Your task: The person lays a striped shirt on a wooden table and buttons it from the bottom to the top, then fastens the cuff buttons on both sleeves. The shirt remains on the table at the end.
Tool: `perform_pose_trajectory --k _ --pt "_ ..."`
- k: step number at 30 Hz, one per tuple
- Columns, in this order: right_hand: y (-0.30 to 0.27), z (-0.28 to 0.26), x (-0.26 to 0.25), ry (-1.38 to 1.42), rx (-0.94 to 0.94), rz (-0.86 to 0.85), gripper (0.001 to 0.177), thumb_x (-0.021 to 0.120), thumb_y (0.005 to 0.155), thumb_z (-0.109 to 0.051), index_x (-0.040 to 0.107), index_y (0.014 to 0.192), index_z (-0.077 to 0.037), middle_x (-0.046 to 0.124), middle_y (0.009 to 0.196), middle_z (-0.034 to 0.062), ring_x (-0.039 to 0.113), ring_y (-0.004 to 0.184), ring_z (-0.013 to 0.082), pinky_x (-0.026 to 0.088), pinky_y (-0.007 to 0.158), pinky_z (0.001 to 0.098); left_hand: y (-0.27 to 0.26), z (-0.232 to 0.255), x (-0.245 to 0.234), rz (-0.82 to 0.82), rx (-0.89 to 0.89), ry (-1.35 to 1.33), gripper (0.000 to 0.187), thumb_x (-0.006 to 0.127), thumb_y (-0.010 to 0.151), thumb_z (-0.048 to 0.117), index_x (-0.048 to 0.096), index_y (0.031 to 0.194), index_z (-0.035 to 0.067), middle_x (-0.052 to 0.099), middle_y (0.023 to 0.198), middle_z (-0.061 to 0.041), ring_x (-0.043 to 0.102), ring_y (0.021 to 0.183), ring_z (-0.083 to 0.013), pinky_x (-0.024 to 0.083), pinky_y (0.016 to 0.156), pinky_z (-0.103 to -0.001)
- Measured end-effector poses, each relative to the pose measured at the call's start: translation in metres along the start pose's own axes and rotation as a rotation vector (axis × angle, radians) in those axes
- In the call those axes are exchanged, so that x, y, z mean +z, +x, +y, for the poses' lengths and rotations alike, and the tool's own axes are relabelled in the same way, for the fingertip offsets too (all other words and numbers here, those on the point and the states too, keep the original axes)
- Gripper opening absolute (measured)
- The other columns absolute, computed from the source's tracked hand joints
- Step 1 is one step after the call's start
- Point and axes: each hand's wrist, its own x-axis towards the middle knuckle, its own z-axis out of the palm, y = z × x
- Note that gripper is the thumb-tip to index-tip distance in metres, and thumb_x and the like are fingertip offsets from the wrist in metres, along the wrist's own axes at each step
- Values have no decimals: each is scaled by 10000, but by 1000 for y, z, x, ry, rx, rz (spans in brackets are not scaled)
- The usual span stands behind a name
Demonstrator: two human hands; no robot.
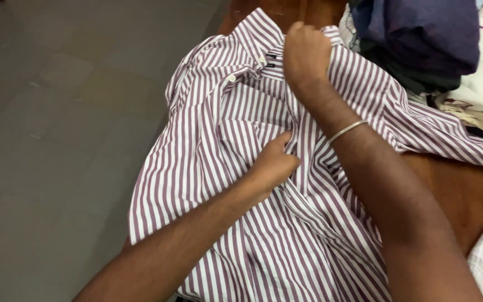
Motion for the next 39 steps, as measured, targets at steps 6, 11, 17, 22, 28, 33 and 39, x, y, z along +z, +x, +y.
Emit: perform_pose_trajectory --k 6,11,17,22,28,33,39 --pt "-5 -38 -4 768 293 -522 342 767 934 -319 715 782 -17 689 681 87 641 559 181 503 542 316 7 -7 6 7 78 22 795 556 833 -97 275 1567 18 597 1208 -70 488 481 -74 453 422 -227" --pt "9 -38 21 1333 542 -635 188 741 925 -116 720 776 -2 658 605 67 588 477 147 435 424 291 0 -2 2 -50 169 80 728 525 816 -92 401 1527 5 682 814 -148 494 437 -88 402 373 -253" --pt "67 -6 67 1698 754 -381 163 588 967 -51 656 1008 91 743 773 145 745 629 217 651 574 322 -24 11 -2 -49 409 249 680 539 812 -43 474 1487 15 704 764 -145 572 442 -109 491 398 -277" --pt "96 6 107 1496 42 -60 518 645 964 64 470 1450 96 723 1292 151 721 1156 283 572 991 377 -32 24 -4 -47 395 448 695 548 802 -4 459 1491 8 750 738 -204 590 415 -149 550 442 -305" --pt "64 8 66 875 21 -298 411 620 941 -98 600 1345 -26 738 1125 191 724 980 296 564 887 403 -25 22 -8 -73 337 382 663 548 816 -4 471 1474 10 754 781 -189 553 394 -136 521 394 -322" --pt "-6 -1 -29 910 -238 -178 246 655 1023 -169 709 1188 7 720 1235 201 738 1031 301 572 916 389 1 -2 -6 11 429 367 567 609 854 74 537 1410 -7 735 984 -184 594 445 -130 565 474 -316" --pt "-126 19 -157 867 -293 -23 279 651 1035 -132 676 1241 55 707 1098 214 705 973 333 558 842 426 31 -19 -9 124 686 289 375 706 874 169 709 1198 -20 786 948 -182 690 698 -128 574 658 -298"
